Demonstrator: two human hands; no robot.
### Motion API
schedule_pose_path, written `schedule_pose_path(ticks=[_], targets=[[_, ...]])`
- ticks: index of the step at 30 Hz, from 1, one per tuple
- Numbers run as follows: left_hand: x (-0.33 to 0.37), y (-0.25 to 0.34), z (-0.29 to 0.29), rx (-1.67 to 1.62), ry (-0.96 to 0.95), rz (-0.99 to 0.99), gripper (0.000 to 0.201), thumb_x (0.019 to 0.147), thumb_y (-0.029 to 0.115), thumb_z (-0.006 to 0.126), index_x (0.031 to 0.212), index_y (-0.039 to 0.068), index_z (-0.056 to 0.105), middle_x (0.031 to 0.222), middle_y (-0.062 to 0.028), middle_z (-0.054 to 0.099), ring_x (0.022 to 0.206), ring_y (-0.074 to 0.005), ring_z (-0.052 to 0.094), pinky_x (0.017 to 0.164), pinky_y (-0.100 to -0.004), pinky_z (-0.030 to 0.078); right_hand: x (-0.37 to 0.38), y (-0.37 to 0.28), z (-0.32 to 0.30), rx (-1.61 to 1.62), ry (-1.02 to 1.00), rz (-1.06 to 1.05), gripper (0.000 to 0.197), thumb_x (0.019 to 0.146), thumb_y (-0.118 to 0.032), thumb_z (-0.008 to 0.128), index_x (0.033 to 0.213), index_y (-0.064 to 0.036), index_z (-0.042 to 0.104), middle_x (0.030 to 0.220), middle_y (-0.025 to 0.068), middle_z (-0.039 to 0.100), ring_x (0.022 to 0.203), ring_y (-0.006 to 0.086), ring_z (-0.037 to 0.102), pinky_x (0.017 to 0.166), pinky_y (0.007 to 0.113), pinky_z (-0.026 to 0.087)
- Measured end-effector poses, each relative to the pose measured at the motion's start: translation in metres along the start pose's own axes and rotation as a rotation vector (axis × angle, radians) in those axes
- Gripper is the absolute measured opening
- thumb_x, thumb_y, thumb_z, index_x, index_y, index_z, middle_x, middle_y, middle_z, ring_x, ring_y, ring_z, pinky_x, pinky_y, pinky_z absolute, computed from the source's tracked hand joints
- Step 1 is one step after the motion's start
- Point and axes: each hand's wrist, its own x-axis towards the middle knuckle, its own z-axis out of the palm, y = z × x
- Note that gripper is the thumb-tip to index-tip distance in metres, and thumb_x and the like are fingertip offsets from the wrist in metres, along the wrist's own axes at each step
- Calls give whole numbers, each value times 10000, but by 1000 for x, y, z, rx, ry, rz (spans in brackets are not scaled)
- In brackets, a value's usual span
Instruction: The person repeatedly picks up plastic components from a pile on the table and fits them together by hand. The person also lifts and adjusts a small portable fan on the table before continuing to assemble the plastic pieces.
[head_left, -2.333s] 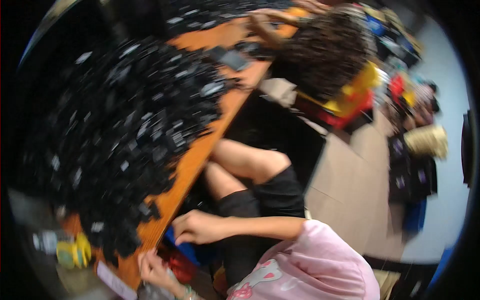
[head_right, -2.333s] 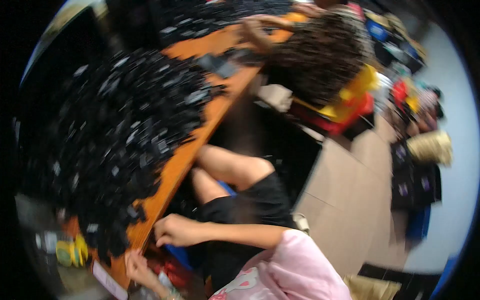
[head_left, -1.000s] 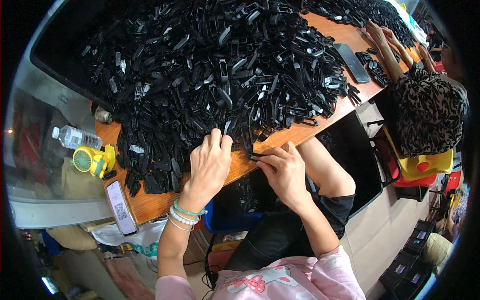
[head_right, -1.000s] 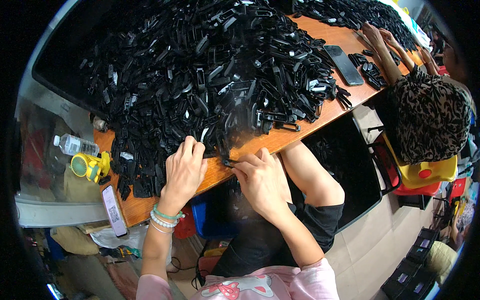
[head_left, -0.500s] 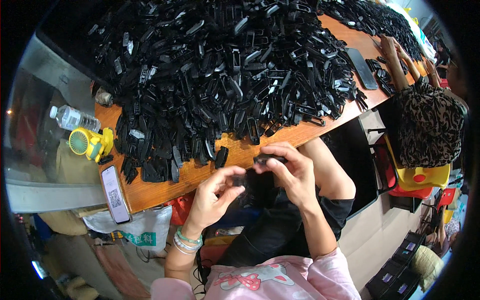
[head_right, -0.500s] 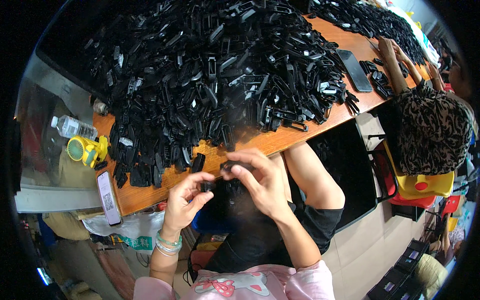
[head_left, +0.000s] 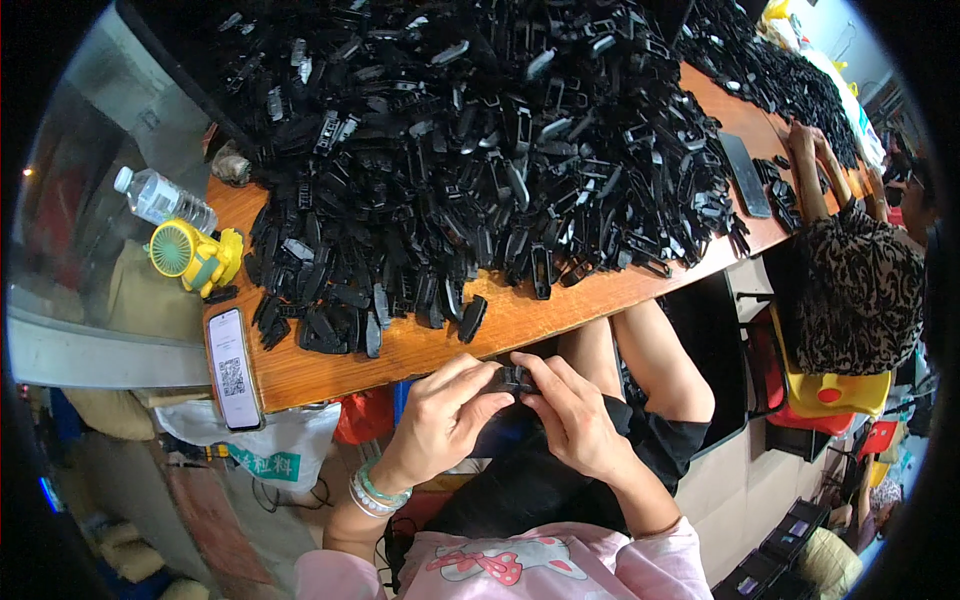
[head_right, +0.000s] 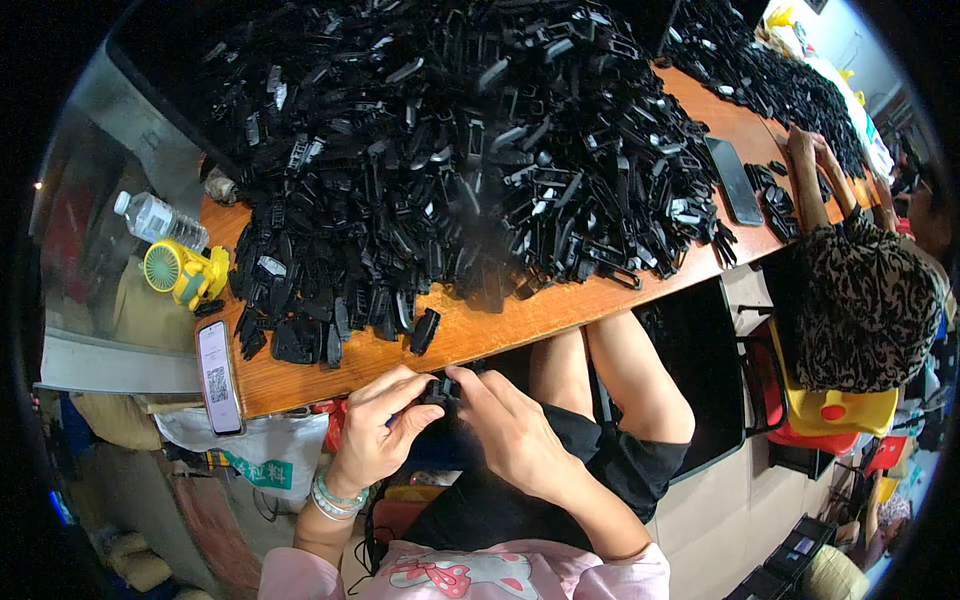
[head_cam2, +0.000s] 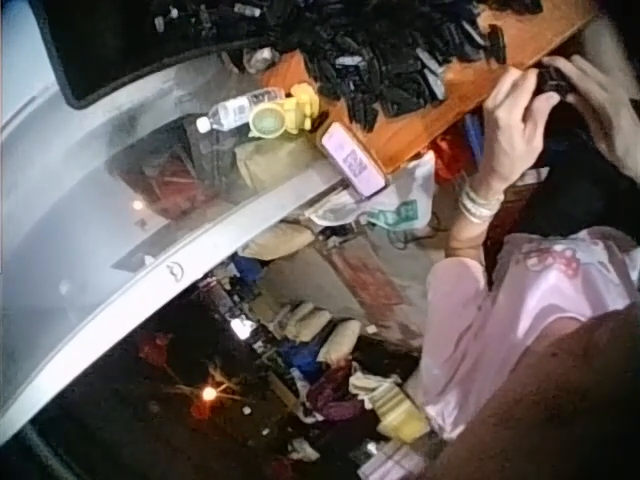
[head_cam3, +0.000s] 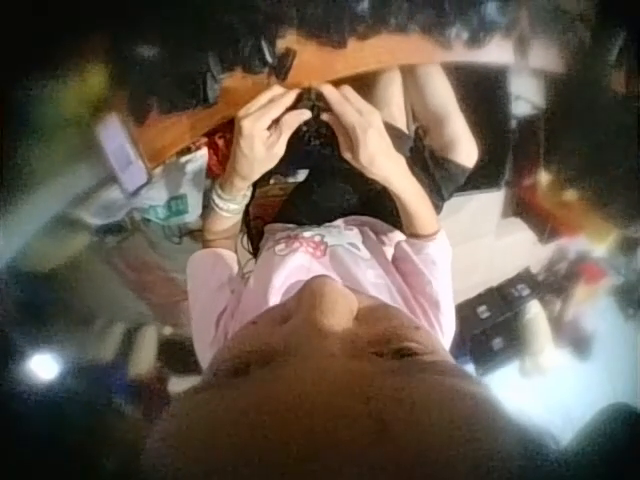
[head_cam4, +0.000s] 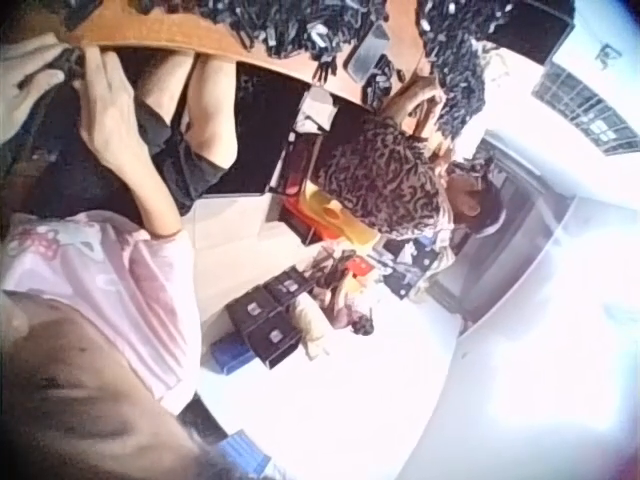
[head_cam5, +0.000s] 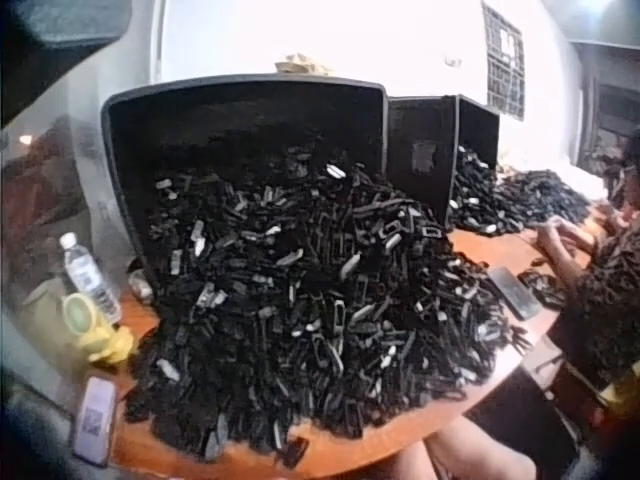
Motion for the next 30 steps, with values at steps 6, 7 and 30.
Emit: schedule_pose_path(ticks=[6,7,30], targets=[[-2,-2,-4,-4,-15,27,258,792,22,670,991,-108,568,820,-171,545,635,-290,565,567,-323,446,-1,0,4,39,31,-28,447,792,106,549,1229,68,465,875,178,534,744,313,544,670,334,460],[-2,-1,-6,8,-24,31,255,794,24,669,989,-106,569,817,-170,544,636,-287,567,564,-326,446,-2,0,6,40,29,-24,447,792,106,549,1229,68,465,875,178,534,744,313,544,670,334,460],[-30,-34,-21,-331,-5,-123,363,817,145,695,1136,-7,611,943,-101,602,727,-138,590,606,-232,465,17,6,20,190,-54,61,305,677,-42,767,937,26,624,742,112,585,608,221,558,565,296,458]])
